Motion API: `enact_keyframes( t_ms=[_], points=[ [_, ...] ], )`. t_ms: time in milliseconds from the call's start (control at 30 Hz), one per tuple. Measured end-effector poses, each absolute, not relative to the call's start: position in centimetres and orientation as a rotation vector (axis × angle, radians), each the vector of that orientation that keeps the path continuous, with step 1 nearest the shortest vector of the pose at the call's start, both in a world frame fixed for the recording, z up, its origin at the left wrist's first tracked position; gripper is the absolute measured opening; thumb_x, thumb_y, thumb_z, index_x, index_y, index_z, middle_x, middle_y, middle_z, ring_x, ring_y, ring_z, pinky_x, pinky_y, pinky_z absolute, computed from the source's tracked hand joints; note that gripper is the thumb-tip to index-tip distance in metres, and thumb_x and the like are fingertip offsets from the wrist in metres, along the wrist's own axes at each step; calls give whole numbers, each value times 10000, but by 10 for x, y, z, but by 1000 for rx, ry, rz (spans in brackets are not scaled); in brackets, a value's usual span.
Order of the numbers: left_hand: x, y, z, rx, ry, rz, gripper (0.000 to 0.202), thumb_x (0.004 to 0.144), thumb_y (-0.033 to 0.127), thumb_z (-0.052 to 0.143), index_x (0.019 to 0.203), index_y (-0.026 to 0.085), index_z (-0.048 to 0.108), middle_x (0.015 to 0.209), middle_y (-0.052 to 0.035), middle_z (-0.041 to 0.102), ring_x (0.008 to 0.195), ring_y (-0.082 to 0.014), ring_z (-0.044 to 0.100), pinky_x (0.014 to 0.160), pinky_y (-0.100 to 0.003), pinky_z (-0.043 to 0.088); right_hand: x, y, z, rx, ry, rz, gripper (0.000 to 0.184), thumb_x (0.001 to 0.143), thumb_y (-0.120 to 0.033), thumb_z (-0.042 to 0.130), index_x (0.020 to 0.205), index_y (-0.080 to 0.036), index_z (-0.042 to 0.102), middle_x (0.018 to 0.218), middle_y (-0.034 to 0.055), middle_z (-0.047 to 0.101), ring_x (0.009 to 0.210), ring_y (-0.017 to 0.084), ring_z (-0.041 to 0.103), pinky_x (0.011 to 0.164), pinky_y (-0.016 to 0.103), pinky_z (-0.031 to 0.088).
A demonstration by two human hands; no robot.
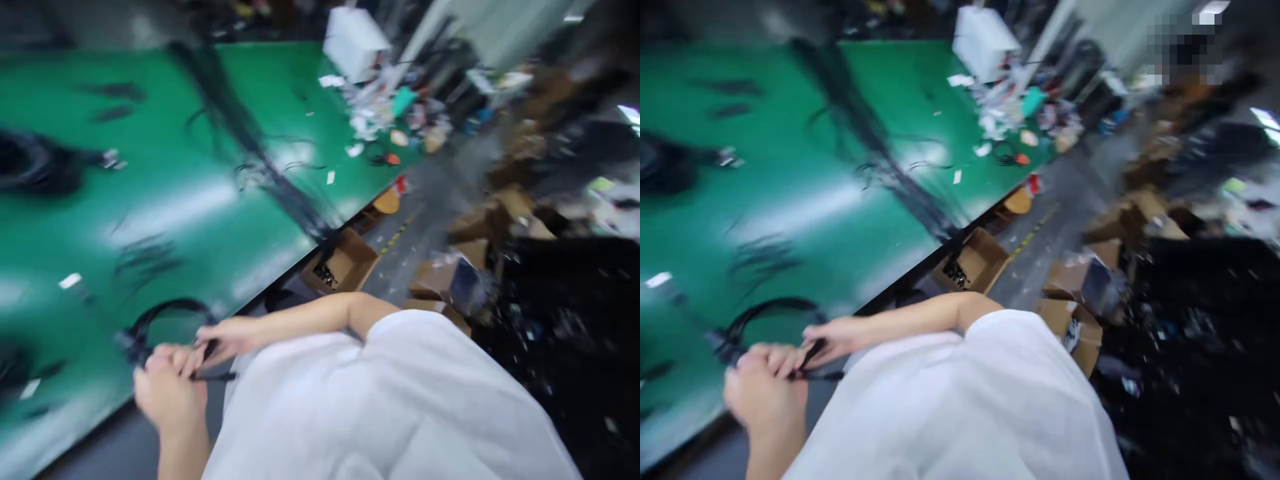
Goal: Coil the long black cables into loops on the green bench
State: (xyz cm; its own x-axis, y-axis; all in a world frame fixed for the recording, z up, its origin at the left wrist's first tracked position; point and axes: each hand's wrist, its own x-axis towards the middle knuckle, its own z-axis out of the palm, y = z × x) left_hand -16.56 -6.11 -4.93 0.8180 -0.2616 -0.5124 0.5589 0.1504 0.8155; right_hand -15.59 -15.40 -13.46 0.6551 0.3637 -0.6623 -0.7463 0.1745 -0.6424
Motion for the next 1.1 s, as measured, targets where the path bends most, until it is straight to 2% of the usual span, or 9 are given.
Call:
enact_keyframes(
  t_ms=[100,133,233,367,500,633,867,1000,1100],
  points=[
    [-171,-34,-53,1177,556,-268,295,842,317,610,654,182,428,478,84,258,407,-54,216,420,-173,267,-151,-211,-138,-1385,241,1027,170,818,-320,604,781,-156,632,773,23,705,714,122,660,724,257,550],
    [-175,-25,-54,1129,598,-230,274,834,328,638,686,176,464,481,92,272,398,-48,219,410,-172,267,-138,-232,-147,-1677,225,977,120,811,-267,620,772,-154,627,757,14,688,687,113,639,713,247,535],
    [-192,-6,-57,1055,690,-153,318,792,386,711,741,162,490,489,109,283,386,-34,211,389,-161,250,-73,-274,-184,-1945,172,892,99,846,-144,514,773,-143,580,821,44,648,789,138,589,809,293,485],
    [-215,-5,-57,1090,855,-118,318,805,388,695,745,163,479,504,110,281,388,-29,222,390,-152,252,20,-273,-223,-2214,85,648,122,892,-158,461,877,-142,580,1017,93,611,996,184,521,941,340,393],
    [-227,-12,-54,1260,938,-142,282,853,394,625,762,162,492,508,101,286,409,-41,265,418,-159,285,78,-227,-254,-2530,-148,471,133,875,-187,542,983,-134,599,1083,110,597,941,197,531,878,340,404],
    [-235,-11,-53,1355,929,-141,323,866,453,602,773,165,487,516,97,297,427,-45,275,438,-165,291,93,-198,-270,-2629,-237,551,147,871,-123,482,935,-126,615,1042,124,607,883,202,529,821,339,405],
    [-232,-11,-67,1151,918,-165,382,876,520,488,807,147,533,519,76,327,421,-57,259,430,-191,259,59,-226,-219,-2487,-363,460,78,842,-142,510,826,-150,586,901,70,583,815,170,496,785,293,388],
    [-212,-17,-68,1168,781,-207,371,898,500,460,816,147,540,526,79,314,426,-57,233,438,-199,220,-31,-242,-169,-1955,-817,852,75,835,-177,540,775,-163,585,745,-2,570,704,120,481,702,239,367],
    [-196,-23,-63,1273,536,-322,404,907,544,471,897,151,565,594,52,405,484,-73,317,488,-219,286,-100,-241,-145,-1719,-930,1022,93,824,-179,558,745,-166,606,654,-37,575,599,87,480,614,206,352]
  ],
)
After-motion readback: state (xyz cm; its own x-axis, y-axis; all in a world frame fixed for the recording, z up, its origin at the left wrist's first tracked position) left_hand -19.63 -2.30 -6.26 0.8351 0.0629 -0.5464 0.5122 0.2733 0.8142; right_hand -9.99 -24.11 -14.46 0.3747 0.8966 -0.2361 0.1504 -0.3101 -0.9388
